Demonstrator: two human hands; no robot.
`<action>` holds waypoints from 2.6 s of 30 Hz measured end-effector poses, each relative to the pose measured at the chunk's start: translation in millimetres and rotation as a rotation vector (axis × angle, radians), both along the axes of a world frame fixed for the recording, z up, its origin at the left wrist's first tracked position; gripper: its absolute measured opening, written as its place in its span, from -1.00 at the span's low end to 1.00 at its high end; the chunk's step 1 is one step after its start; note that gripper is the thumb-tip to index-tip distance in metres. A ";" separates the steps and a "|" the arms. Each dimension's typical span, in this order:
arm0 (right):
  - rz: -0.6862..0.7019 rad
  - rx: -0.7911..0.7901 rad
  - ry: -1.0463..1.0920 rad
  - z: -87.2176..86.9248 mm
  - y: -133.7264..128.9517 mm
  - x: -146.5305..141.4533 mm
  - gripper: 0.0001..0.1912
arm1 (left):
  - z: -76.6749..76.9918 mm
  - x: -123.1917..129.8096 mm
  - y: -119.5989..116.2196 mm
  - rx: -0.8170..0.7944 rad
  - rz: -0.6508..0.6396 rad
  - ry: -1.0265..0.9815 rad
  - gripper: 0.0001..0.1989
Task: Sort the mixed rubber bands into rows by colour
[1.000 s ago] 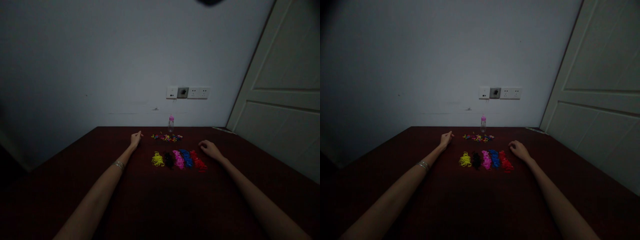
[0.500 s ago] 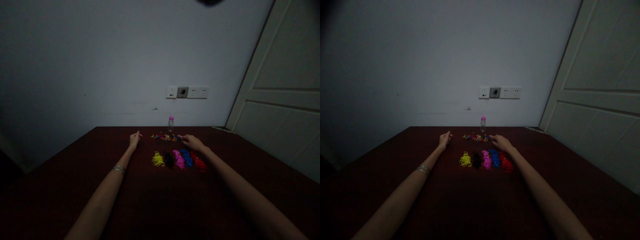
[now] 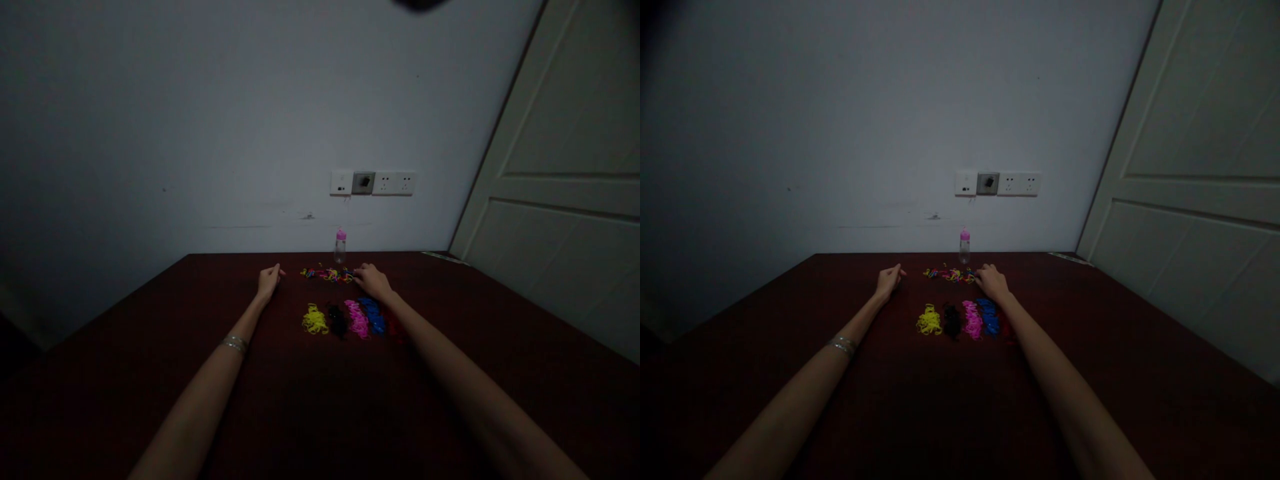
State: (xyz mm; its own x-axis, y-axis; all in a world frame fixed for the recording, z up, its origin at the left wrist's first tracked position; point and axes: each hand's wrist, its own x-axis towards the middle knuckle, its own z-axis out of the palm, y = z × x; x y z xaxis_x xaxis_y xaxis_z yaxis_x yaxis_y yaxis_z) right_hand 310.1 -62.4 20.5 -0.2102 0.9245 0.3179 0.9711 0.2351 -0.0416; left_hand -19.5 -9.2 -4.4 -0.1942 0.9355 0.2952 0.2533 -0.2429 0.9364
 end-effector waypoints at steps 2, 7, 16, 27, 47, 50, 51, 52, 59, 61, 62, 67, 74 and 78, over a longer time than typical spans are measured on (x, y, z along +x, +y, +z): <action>-0.025 -0.016 -0.054 1.2 0.7 -2.9 -0.72 | 0.1 -0.2 -0.1 0.004 0.009 0.010 -0.55; -0.068 -0.018 -0.142 1.1 1.2 -5.7 -0.70 | 0.9 -0.7 -1.4 0.011 0.005 0.031 -0.53; -0.081 -0.004 -0.117 -0.1 6.3 -12.1 -0.70 | 0.2 0.0 -1.6 -0.003 0.012 -0.004 -0.55; -0.022 0.041 0.145 9.5 -3.1 -7.0 -0.74 | 1.2 1.1 -2.2 -0.005 0.007 -0.002 -0.56; 0.531 -0.076 0.311 0.2 -42.3 -69.1 -0.77 | -6.1 -1.2 7.7 0.014 -0.005 0.049 -0.55; 0.459 -0.040 0.348 2.6 -37.3 -45.7 -0.75 | -7.4 -1.3 9.2 0.028 -0.013 0.062 -0.53; 0.416 -0.027 0.361 2.7 -35.6 -35.0 -0.74 | -7.9 -1.4 9.6 0.034 -0.015 0.067 -0.53; 0.365 -0.009 0.374 2.3 -33.8 -23.1 -0.73 | -8.4 -1.4 9.9 0.039 -0.016 0.073 -0.53; 0.099 0.064 0.313 -18.1 -30.5 69.6 -0.69 | -8.1 1.1 9.8 0.038 -0.031 0.149 -0.64; 0.052 0.054 0.263 -26.5 -33.7 90.8 -0.67 | -6.4 3.2 9.9 0.047 -0.024 0.163 -0.75; 0.041 0.047 0.242 -30.5 -35.7 99.3 -0.66 | -5.4 4.3 9.9 0.053 -0.018 0.178 -0.79; 0.039 0.041 0.197 -46.9 -45.0 118.6 -0.59 | -1.8 7.9 9.4 0.059 0.017 0.292 -0.87; -0.020 0.023 0.217 -52.9 -47.4 115.5 -0.57 | 8.5 19.3 3.0 0.051 -0.078 0.561 -0.86; -0.040 0.029 0.226 -53.3 -49.3 114.6 -0.58 | 21.3 41.0 -2.0 0.087 -0.271 0.740 -0.80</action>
